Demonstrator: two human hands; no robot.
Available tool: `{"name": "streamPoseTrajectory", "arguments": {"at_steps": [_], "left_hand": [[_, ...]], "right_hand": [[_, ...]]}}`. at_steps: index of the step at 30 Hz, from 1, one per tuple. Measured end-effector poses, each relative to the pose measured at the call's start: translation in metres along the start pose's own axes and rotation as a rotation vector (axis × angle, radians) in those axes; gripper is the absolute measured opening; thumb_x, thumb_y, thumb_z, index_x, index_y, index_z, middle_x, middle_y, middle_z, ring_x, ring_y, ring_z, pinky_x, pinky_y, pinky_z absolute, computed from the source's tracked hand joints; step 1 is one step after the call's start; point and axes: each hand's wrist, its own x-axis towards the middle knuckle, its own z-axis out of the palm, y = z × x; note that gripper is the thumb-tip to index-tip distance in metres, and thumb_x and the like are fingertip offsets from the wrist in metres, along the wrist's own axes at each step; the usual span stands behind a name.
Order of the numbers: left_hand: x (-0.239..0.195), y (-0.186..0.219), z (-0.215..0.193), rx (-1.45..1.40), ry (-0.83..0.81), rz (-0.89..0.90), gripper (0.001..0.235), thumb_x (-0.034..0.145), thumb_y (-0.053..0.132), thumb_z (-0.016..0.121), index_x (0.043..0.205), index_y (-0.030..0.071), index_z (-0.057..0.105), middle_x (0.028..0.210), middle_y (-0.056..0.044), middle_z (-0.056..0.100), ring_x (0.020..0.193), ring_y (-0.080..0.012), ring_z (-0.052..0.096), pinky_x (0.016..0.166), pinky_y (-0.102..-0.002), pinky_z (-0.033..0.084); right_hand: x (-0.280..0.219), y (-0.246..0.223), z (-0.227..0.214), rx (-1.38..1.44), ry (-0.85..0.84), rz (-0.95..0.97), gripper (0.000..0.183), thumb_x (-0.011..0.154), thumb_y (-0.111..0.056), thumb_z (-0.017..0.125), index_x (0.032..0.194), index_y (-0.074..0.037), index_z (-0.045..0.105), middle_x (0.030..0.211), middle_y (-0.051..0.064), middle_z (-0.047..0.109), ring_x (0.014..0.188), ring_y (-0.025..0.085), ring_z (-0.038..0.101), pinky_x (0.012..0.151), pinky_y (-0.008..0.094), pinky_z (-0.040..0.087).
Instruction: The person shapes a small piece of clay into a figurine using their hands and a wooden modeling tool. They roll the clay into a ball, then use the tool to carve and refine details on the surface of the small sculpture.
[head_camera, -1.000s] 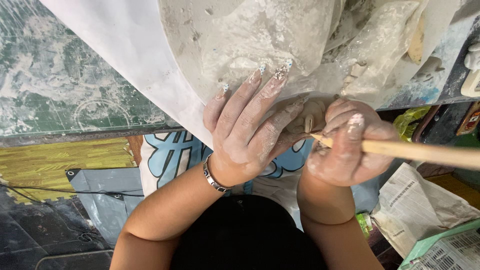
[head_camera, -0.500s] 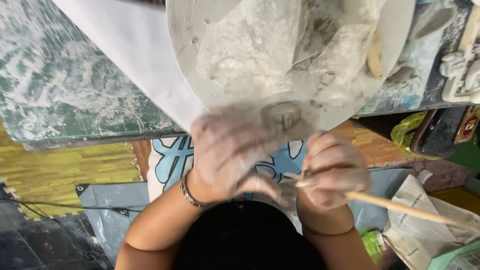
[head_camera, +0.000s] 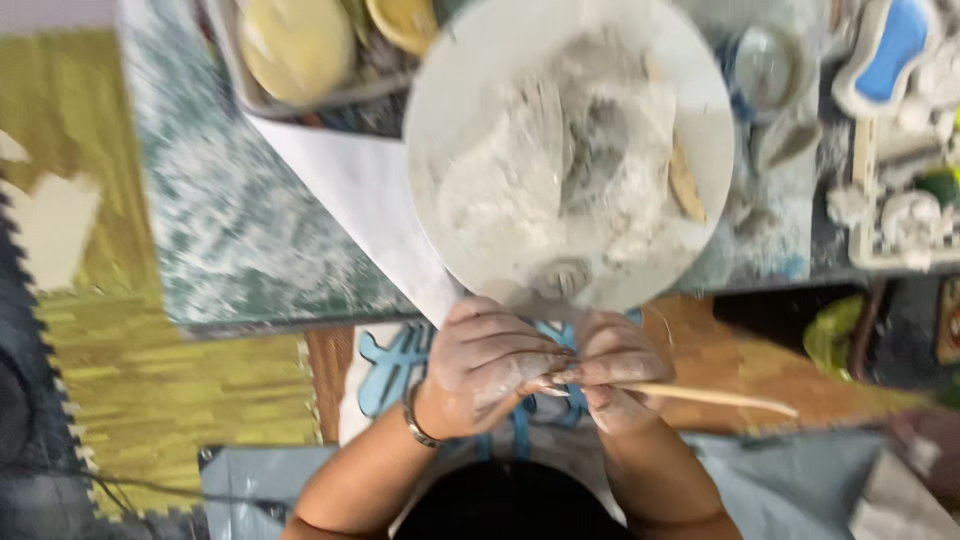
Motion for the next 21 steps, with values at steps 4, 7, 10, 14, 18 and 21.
{"name": "streamPoseTrajectory", "arguments": {"at_steps": [4,7,10,14,18,21], "left_hand": [[0.014,0.002,-0.003,-0.053,0.185,-0.199,0.015,0.092,0.014,0.073,0.106,0.008,0.075,0.101,-0.005,0.077,0.093,-0.0216,0.072,0.088,-0.035,0.052],[0.02,-0.002,-0.008,0.219,0.261,-0.186,0.02,0.087,0.01,0.074,0.107,0.009,0.078,0.101,-0.005,0.078,0.096,-0.0216,0.074,0.088,-0.035,0.052],[0.025,-0.009,-0.006,0.241,0.275,-0.195,0.017,0.079,0.018,0.083,0.094,0.011,0.077,0.095,-0.005,0.077,0.09,-0.0228,0.072,0.085,-0.036,0.05],[0.035,-0.016,0.001,0.35,0.279,-0.251,0.018,0.076,0.026,0.086,0.083,0.012,0.076,0.084,-0.003,0.074,0.084,-0.0238,0.068,0.083,-0.038,0.05],[0.051,-0.022,-0.003,0.448,0.235,-0.16,0.018,0.08,0.023,0.082,0.085,0.011,0.071,0.088,-0.003,0.072,0.087,-0.0249,0.067,0.087,-0.042,0.048],[0.062,-0.023,-0.003,0.494,0.207,-0.117,0.021,0.085,0.019,0.08,0.097,0.01,0.065,0.103,-0.006,0.069,0.095,-0.0283,0.067,0.095,-0.044,0.047]], "right_hand": [[0.0,0.0,-0.003,-0.023,0.252,-0.015,0.029,0.099,-0.031,0.075,0.1,-0.003,0.068,0.08,0.01,0.068,0.069,0.022,0.055,0.067,0.034,0.046],[0.002,0.002,-0.02,-0.069,0.342,-0.033,0.029,0.097,-0.029,0.076,0.097,-0.002,0.067,0.081,0.011,0.067,0.065,0.019,0.055,0.066,0.031,0.046],[-0.001,0.01,-0.035,-0.216,0.335,-0.087,0.028,0.098,-0.027,0.076,0.099,-0.001,0.065,0.078,0.01,0.065,0.067,0.019,0.058,0.073,0.034,0.049],[-0.008,0.017,-0.04,-0.232,0.37,-0.084,0.027,0.098,-0.025,0.076,0.102,-0.001,0.064,0.08,0.011,0.066,0.068,0.018,0.059,0.075,0.033,0.049],[-0.008,0.021,-0.04,-0.201,0.395,-0.03,0.025,0.096,-0.023,0.076,0.101,-0.001,0.065,0.083,0.011,0.066,0.069,0.019,0.059,0.066,0.03,0.049],[-0.01,0.021,-0.043,-0.247,0.367,-0.067,0.023,0.097,-0.02,0.076,0.101,-0.001,0.064,0.079,0.012,0.066,0.069,0.02,0.06,0.074,0.033,0.049]]}}
